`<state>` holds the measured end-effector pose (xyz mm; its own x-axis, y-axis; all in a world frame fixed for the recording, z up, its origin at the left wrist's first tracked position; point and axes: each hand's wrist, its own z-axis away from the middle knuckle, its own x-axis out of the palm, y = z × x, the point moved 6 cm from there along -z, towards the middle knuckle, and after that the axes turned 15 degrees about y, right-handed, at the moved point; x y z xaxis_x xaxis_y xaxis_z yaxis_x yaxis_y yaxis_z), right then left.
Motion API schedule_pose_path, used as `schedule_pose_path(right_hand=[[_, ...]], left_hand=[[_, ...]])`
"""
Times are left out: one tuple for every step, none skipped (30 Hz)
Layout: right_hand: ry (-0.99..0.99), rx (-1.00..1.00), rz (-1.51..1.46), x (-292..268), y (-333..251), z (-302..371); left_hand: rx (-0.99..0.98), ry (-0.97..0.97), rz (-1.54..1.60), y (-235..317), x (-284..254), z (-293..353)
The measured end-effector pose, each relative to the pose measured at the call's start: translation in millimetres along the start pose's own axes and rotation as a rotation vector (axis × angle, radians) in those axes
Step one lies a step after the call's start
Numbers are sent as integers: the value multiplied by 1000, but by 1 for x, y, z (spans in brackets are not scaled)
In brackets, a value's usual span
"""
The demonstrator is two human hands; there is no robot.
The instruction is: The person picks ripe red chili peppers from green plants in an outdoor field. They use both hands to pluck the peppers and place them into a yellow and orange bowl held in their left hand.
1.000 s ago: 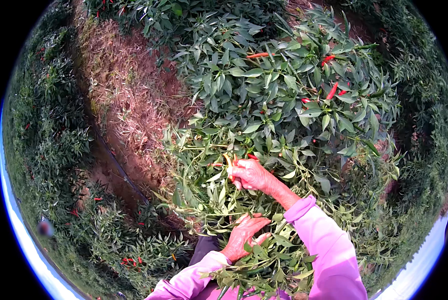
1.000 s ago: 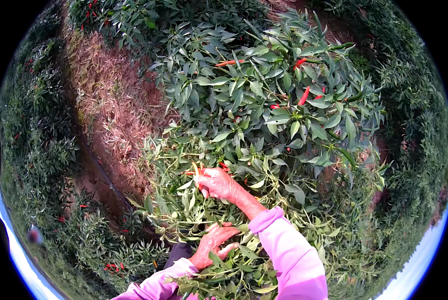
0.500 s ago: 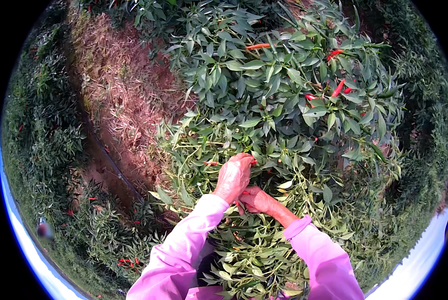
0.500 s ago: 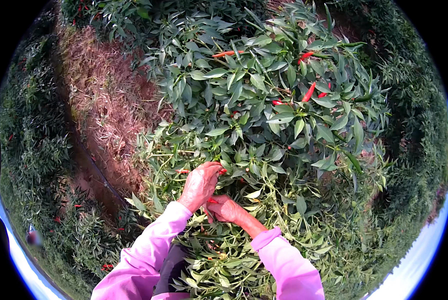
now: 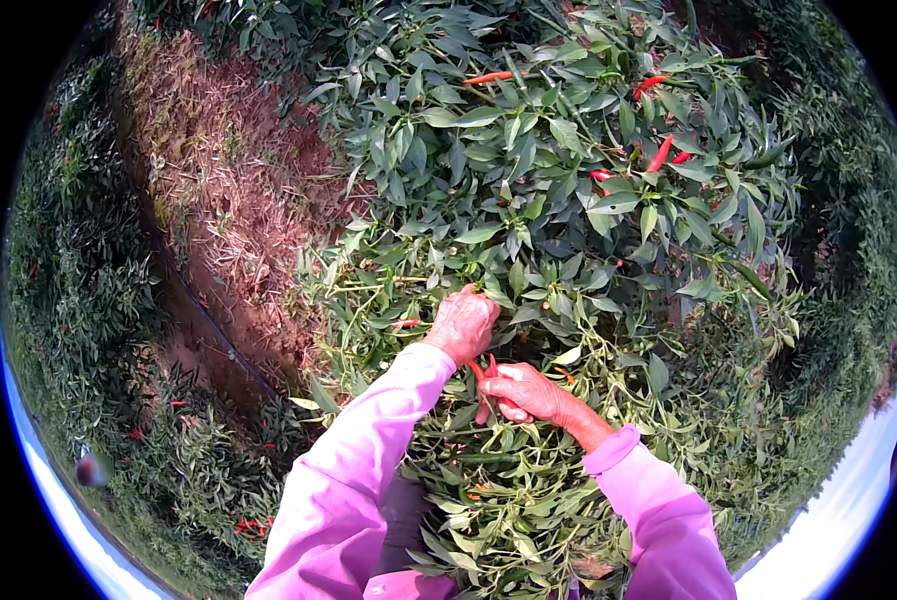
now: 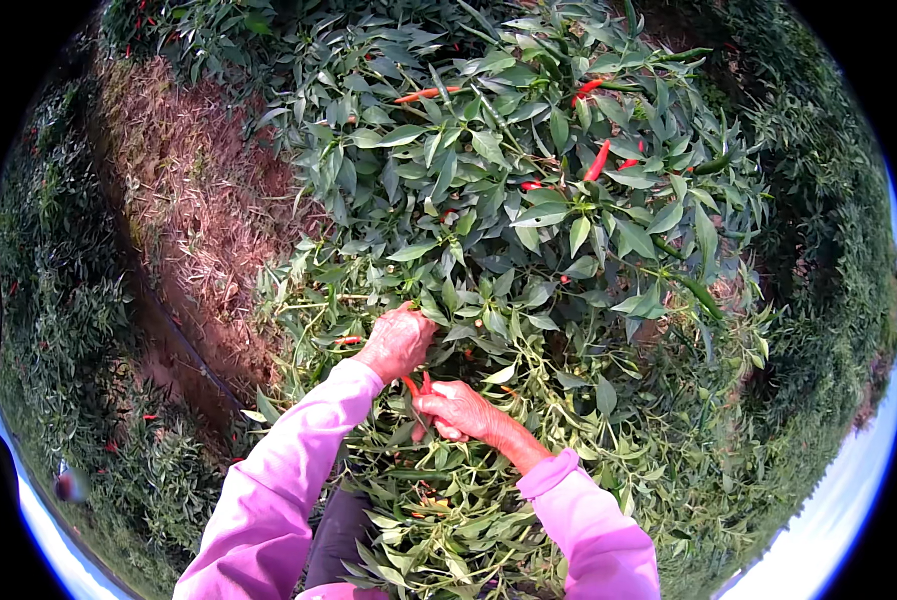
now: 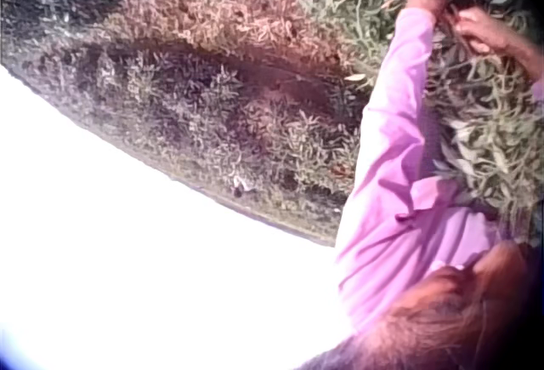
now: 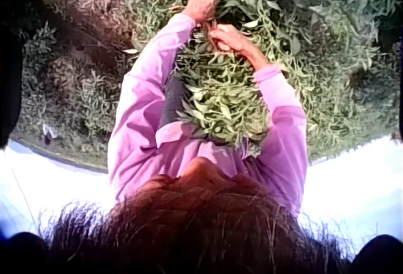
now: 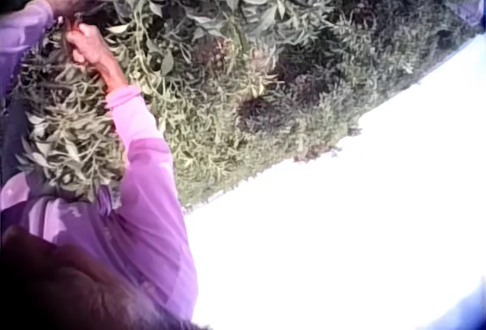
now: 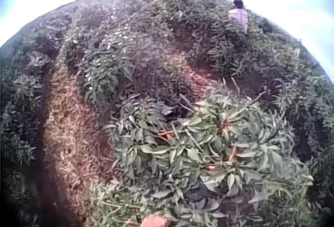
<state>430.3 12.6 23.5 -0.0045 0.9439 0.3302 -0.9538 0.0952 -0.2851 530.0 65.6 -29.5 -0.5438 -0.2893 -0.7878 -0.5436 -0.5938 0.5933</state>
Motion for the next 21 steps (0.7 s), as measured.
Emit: schedule_pose_path(right_hand=[[24,-20,-11,-3,-2,2],[42,-34,-10,-6,-4,4],[60,-48,-7,-8,-6,5],[48,-37,13,-12,-5,5],[50,-46,-20,-11,-6,5],[51,-56,-52,-11,-7,6],[51,-63,-86,-12,-8,6],[49,-72,-72,-11,-8,6],[47,-81,-59,-10,-7,7],[50,-88,-44,-10,-6,8],[26,-92,-62,-10,-6,9],[1,-96,-80,-11,-6,10],[-28,-100,-100,-10,-8,10],[-39,-91,-121,-8,-13,14],[-37,-103,-121,-6,-14,15],[-34,-116,-120,-6,-15,14],[-31,-128,-120,-5,-15,14],[-26,-142,-134,-3,-16,15],[-23,-147,-138,-4,-16,16],[-22,-152,-142,-5,-17,17],[-21,-157,-146,-6,-17,17]], left_hand=[[22,-7,39,-2,-7,0],[45,-35,95,-3,-13,2],[67,-63,151,-2,-18,4],[-49,-211,212,1,-30,2],[-54,-290,343,3,-31,5],[-12,-289,325,5,-38,6],[29,-289,308,7,-44,6],[35,-296,361,10,-52,7],[41,-303,415,12,-60,7],[49,-308,472,13,-64,9],[-29,-310,545,8,-63,10],[-108,-312,617,2,-61,12],[-191,-314,685,-3,-62,14],[-241,-367,731,-5,-63,17],[-272,-391,791,-2,-66,19],[-302,-413,850,1,-68,20],[-333,-436,910,4,-69,22],[-391,-419,1014,3,-64,28],[-527,-420,1190,5,-60,34],[-575,-386,1260,7,-54,40],[-623,-351,1328,8,-50,45]])
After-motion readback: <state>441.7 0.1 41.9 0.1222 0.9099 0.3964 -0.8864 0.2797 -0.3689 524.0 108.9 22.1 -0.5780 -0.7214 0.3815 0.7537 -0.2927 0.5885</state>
